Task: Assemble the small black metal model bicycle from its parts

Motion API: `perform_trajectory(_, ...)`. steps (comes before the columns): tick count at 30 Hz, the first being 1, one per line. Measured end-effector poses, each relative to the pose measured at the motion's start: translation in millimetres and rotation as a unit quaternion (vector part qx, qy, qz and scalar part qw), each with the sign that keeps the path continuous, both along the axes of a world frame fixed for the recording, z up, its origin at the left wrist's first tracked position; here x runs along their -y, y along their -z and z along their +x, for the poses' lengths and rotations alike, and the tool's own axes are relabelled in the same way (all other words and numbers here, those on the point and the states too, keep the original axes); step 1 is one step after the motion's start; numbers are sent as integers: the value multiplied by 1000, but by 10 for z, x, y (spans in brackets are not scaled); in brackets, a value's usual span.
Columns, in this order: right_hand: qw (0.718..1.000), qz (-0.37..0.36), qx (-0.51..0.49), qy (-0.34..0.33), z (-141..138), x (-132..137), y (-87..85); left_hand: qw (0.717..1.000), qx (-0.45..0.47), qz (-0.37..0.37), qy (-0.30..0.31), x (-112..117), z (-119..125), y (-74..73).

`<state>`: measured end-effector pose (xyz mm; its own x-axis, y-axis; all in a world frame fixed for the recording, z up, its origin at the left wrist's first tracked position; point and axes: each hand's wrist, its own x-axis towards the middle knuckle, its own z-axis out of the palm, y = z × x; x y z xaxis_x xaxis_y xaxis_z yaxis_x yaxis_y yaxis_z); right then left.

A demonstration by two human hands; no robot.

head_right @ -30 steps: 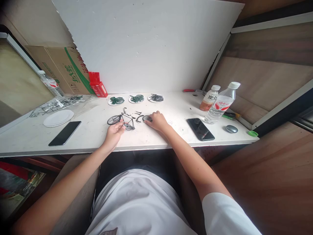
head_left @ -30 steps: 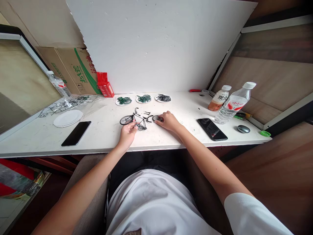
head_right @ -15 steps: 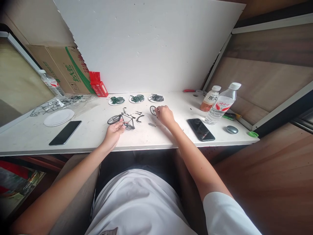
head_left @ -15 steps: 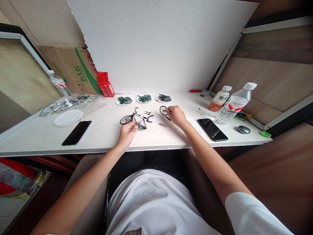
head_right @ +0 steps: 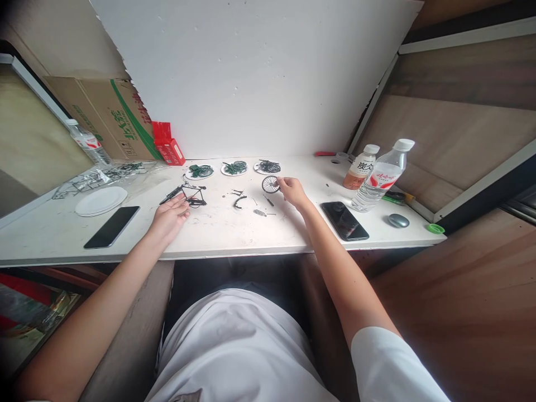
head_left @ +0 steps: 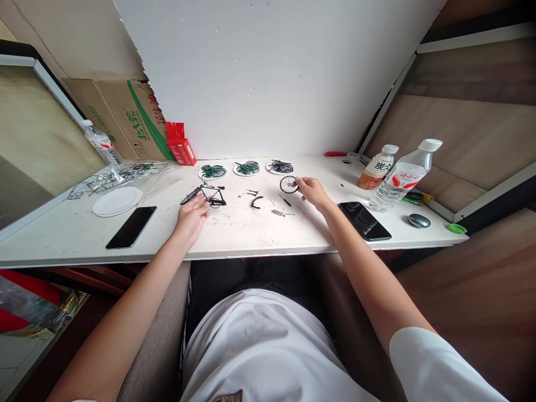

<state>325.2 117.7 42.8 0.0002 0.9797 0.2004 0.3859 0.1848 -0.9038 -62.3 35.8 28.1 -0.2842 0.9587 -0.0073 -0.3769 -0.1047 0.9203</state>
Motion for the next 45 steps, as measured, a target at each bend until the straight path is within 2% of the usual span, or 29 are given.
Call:
perform_trajectory(6,999,-19,19,-38,-22,4,58,1000,3,-17,18,-67,-94,91)
perform_trajectory(12,999,10,51,-4,-12,-14,100,999,11,2,48,-121,-138,198)
perform_trajectory(16,996,30,76,24,0,-37,105,997,-16,19,67,-119,-122,219)
perform_trajectory(21,987,35,156,20,2,-31,142,995,-73,19,65,-93,-62,210)
perform_trajectory(27,958,27,284,19,26,-3,188,989,-131,16,69,-74,-34,215)
perform_trajectory(33,964,137,226,9,48,-67,187,988,-141,33,58,-61,-15,237)
perform_trajectory(36,968,148,200,-15,-15,-54,188,987,-147,31,54,-60,5,231)
perform_trajectory(45,968,211,73,-111,-380,277,-23,983,-165,60,57,21,176,130)
